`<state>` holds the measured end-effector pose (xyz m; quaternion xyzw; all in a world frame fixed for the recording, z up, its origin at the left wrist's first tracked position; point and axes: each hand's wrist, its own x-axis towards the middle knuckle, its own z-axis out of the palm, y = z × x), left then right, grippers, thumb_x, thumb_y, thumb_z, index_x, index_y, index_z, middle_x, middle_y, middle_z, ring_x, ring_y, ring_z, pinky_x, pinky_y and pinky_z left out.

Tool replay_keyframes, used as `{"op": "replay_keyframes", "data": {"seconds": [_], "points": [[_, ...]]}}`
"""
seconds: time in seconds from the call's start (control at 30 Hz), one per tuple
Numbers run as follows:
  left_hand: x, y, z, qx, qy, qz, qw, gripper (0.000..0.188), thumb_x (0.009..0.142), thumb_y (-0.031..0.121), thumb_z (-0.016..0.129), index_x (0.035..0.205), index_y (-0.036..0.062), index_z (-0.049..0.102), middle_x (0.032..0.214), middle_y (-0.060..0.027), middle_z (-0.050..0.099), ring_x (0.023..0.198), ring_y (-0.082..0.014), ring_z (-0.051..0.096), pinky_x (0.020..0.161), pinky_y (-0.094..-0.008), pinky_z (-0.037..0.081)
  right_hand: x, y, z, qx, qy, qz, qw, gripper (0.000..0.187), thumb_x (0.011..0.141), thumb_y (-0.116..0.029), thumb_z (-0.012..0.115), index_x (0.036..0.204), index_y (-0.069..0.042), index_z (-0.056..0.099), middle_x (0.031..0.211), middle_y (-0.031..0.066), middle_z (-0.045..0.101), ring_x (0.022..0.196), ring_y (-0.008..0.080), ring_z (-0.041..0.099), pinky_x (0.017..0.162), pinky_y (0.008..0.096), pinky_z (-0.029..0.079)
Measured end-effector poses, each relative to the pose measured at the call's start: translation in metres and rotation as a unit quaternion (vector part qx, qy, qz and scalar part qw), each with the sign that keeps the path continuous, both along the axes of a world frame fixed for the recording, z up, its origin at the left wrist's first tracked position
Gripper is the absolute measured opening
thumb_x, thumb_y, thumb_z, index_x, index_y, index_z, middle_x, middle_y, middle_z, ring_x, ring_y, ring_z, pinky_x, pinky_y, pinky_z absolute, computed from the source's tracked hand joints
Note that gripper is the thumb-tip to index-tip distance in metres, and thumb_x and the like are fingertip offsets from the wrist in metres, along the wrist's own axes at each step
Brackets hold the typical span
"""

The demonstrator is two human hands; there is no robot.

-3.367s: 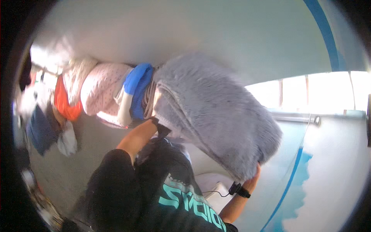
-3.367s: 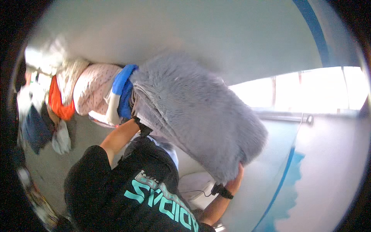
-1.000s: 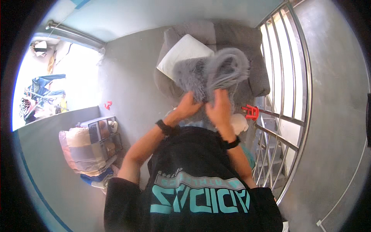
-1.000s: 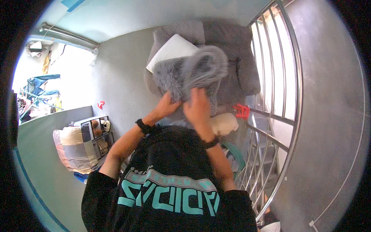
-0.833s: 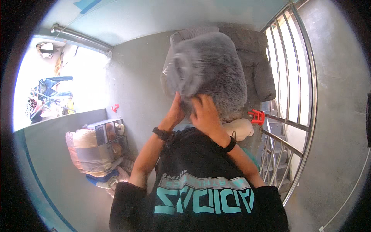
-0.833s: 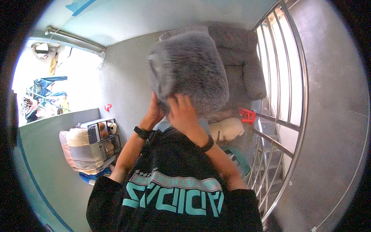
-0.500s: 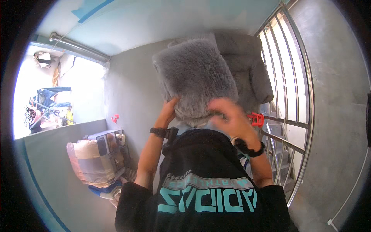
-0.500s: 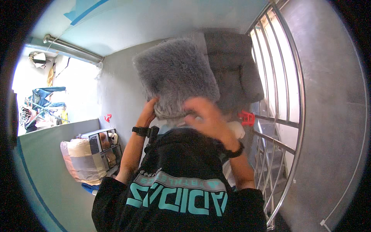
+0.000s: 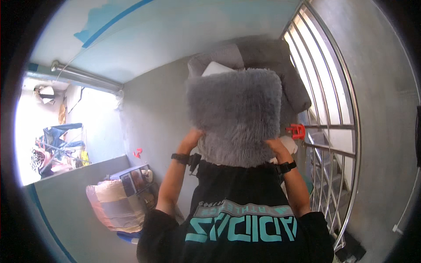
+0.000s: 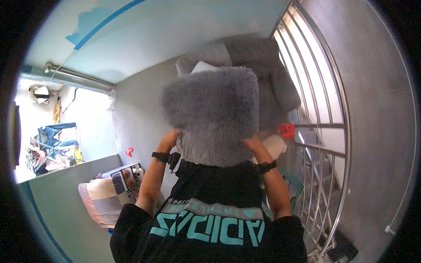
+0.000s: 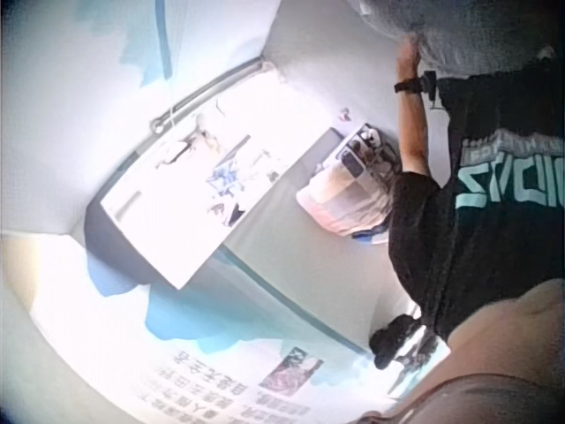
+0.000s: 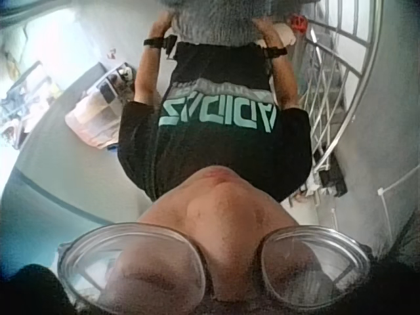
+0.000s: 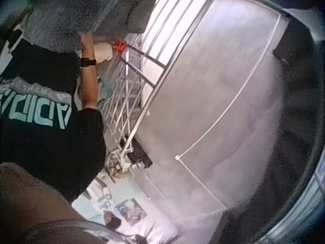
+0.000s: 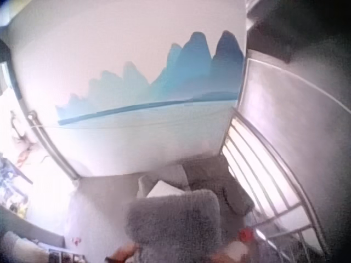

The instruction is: Picking up and stacking folded blankets and pillows onto a sofa or storage area.

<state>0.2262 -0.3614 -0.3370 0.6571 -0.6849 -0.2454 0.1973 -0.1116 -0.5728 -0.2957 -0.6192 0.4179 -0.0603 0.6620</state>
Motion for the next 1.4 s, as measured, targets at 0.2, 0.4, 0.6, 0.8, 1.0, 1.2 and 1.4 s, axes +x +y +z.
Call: {"op": "replay_keyframes", "data": {"seconds": [0.2, 0.4, 0.6, 0.8, 1.0, 1.2, 1.4], "points": [[-0.066, -0.033, -0.072, 0.315, 0.759, 0.242, 0.515, 0.059, 0.075, 0.012, 0.068, 0.127, 0.0044, 0.042, 0.12, -0.014, 0.053, 0.113, -0.0269, 0.05, 0.096, -0.0354, 0.039, -0.054, 0.017, -0.055, 0.352, -0.006, -0.166, 0.921, 0.051, 0.086, -0.018, 0.055, 0.129, 0.003, 0.038, 0.128, 0.0133, 0.047, 0.113, 0.0247, 0.048, 0.093, 0.0348, 0.041], [-0.141, -0.011, -0.101, 0.285, 0.602, -0.054, 0.744, 0.076, 0.073, 0.009, 0.07, 0.137, 0.0055, 0.029, 0.137, -0.011, 0.038, 0.125, -0.0248, 0.038, 0.104, -0.033, 0.031, -0.11, 0.05, -0.015, 0.425, -0.08, -0.28, 0.857, 0.05, 0.087, -0.019, 0.055, 0.13, 0.002, 0.039, 0.129, 0.0129, 0.047, 0.114, 0.025, 0.047, 0.094, 0.0343, 0.04], [-0.147, -0.09, 0.01, 0.39, 0.617, 0.155, 0.666, 0.045, 0.09, 0.031, 0.051, 0.126, 0.0049, 0.046, 0.122, -0.0083, 0.054, 0.109, -0.0194, 0.053, 0.098, -0.0328, 0.041, -0.123, 0.018, -0.034, 0.478, -0.117, -0.336, 0.803, 0.049, 0.088, -0.02, 0.055, 0.13, 0.0, 0.04, 0.129, 0.0124, 0.046, 0.115, 0.0254, 0.046, 0.095, 0.0338, 0.04], [-0.173, -0.168, -0.126, 0.471, 0.573, 0.346, 0.574, 0.046, 0.088, 0.029, 0.055, 0.122, 0.0001, 0.045, 0.126, -0.0146, 0.048, 0.113, -0.0247, 0.049, 0.095, -0.0366, 0.042, -0.136, -0.086, -0.144, 0.28, 0.032, -0.156, 0.947, 0.048, 0.089, -0.021, 0.055, 0.13, 0.0, 0.04, 0.13, 0.0122, 0.045, 0.115, 0.0253, 0.046, 0.096, 0.0338, 0.038], [-0.137, -0.31, -0.2, 0.425, 0.316, 0.224, 0.818, 0.045, 0.087, 0.027, 0.058, 0.116, -0.0049, 0.047, 0.098, -0.0105, 0.058, 0.085, -0.018, 0.054, 0.071, -0.0327, 0.045, -0.119, -0.213, -0.258, 0.356, 0.015, -0.449, 0.819, 0.062, 0.084, -0.015, 0.06, 0.136, 0.0, 0.028, 0.135, 0.0147, 0.039, 0.122, 0.0263, 0.04, 0.101, 0.0329, 0.033], [-0.112, -0.376, -0.317, 0.34, 0.033, 0.003, 0.94, 0.033, 0.094, 0.022, 0.039, 0.123, 0.0097, 0.051, 0.124, -0.0165, 0.049, 0.113, -0.0309, 0.047, 0.097, -0.0374, 0.039, -0.089, -0.302, -0.379, -0.019, 0.109, -0.25, 0.962, 0.055, 0.09, -0.025, 0.05, 0.136, -0.003, 0.031, 0.134, 0.02, 0.039, 0.124, 0.0323, 0.037, 0.102, 0.0364, 0.03], [-0.111, -0.331, -0.45, 0.275, -0.026, 0.006, 0.961, 0.039, 0.083, 0.004, 0.045, 0.122, 0.0057, 0.05, 0.125, -0.0158, 0.048, 0.11, -0.0322, 0.05, 0.095, -0.0378, 0.039, -0.041, -0.32, -0.426, -0.309, 0.238, -0.165, 0.906, 0.037, 0.083, -0.015, 0.057, 0.116, 0.0, 0.052, 0.119, 0.0189, 0.052, 0.107, 0.03, 0.051, 0.093, 0.04, 0.038]]}}
